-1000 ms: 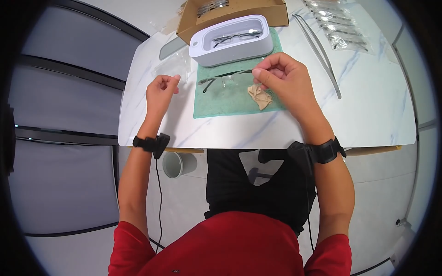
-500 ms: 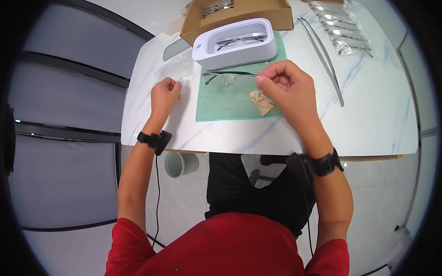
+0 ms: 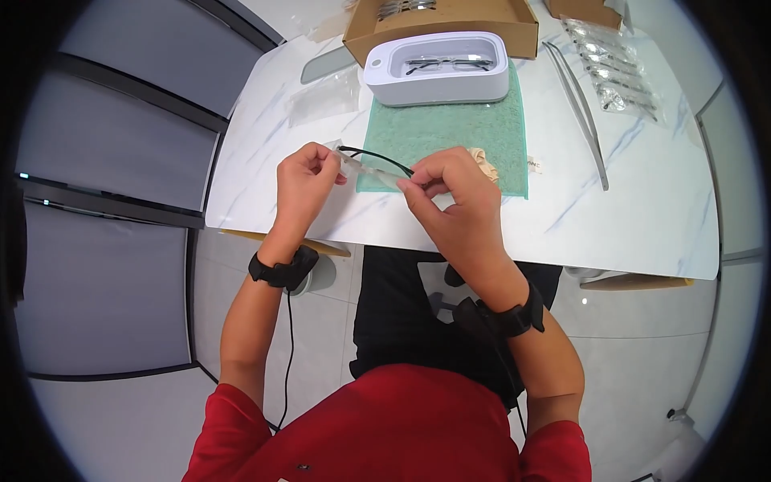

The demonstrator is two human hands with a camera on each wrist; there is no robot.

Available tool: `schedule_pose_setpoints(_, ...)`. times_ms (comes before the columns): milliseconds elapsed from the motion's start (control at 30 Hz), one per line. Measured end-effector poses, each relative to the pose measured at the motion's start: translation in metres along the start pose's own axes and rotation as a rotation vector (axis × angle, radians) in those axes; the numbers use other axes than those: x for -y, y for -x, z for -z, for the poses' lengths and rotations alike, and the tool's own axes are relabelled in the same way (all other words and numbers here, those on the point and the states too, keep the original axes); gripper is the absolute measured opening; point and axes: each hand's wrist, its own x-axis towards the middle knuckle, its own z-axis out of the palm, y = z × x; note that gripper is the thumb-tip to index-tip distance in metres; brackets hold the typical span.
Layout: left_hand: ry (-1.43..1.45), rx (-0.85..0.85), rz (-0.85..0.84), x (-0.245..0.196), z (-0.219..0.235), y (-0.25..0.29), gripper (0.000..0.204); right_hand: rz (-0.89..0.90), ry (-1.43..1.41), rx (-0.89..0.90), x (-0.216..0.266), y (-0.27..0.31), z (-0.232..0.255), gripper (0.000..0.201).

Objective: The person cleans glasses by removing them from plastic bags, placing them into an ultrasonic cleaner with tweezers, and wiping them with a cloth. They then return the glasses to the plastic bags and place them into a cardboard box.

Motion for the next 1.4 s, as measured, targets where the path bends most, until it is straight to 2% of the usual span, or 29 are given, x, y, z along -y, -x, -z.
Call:
schedule_pose_setpoints(100,-0.208,-0.037,-0.1,0.0,-0.003,0.005,0.015,-0.048,0.048,0.031,0.001,0.002,-0.002,0.018)
schedule_pose_setpoints(267,-0.318,-0.105,-0.333,-0.017,-0.012,0.016,0.011,-0.13,0.04,0.041,-0.012,-0.001,-0.026,0.015)
schedule_pose_setpoints(500,-0.303,-0.127,-0.481,-0.031,-0.012,0.025,0.011,-0.526,-0.355,0.224,-0.019,0.003,-0.023,0.013)
schedule_pose_setpoints(600,-0.308,-0.111,-0.5,-0.042,-0.017,0.033,0.01,-0.518,-0.297,0.305,-0.021,0.0,-0.017,0.014)
schedule_pose_setpoints(700,-0.3,-0.095,-0.621,-0.047,-0.026,0.041,0.01,-0.294,0.004,0.245,-0.021,-0.003,-0.02,0.015)
schedule_pose_setpoints(800,-0.265,-0.074,-0.704,-0.055,-0.036,0.048,0.011,-0.425,-0.248,0.14,-0.033,0.002,-0.027,0.015)
schedule_pose_setpoints(933,-0.11,-0.075,-0.702,-0.055,-0.038,0.046,0.012,-0.456,-0.376,0.144,-0.032,0.001,-0.017,0.015)
schedule_pose_setpoints(1033,0.01,-0.274,-0.662,-0.043,-0.024,0.041,0.018,-0.517,-0.367,0.131,-0.02,-0.012,0.002,0.014)
schedule_pose_setpoints(1100,0.104,-0.305,-0.518,-0.027,-0.012,0.042,0.035,-0.558,-0.412,0.102,-0.011,-0.018,0.012,0.014)
schedule_pose_setpoints(1200,0.394,-0.264,-0.203,-0.018,-0.007,0.037,0.038,-0.562,-0.444,0.184,-0.012,-0.019,0.021,0.014)
schedule_pose_setpoints(1300,0.708,-0.103,-0.006,-0.021,-0.011,0.034,0.035,-0.597,-0.45,0.255,-0.009,-0.018,0.02,0.012)
schedule_pose_setpoints(1400,0.821,0.056,0.088,-0.026,-0.013,0.033,0.028,-0.568,-0.431,0.301,-0.014,-0.017,0.025,0.012)
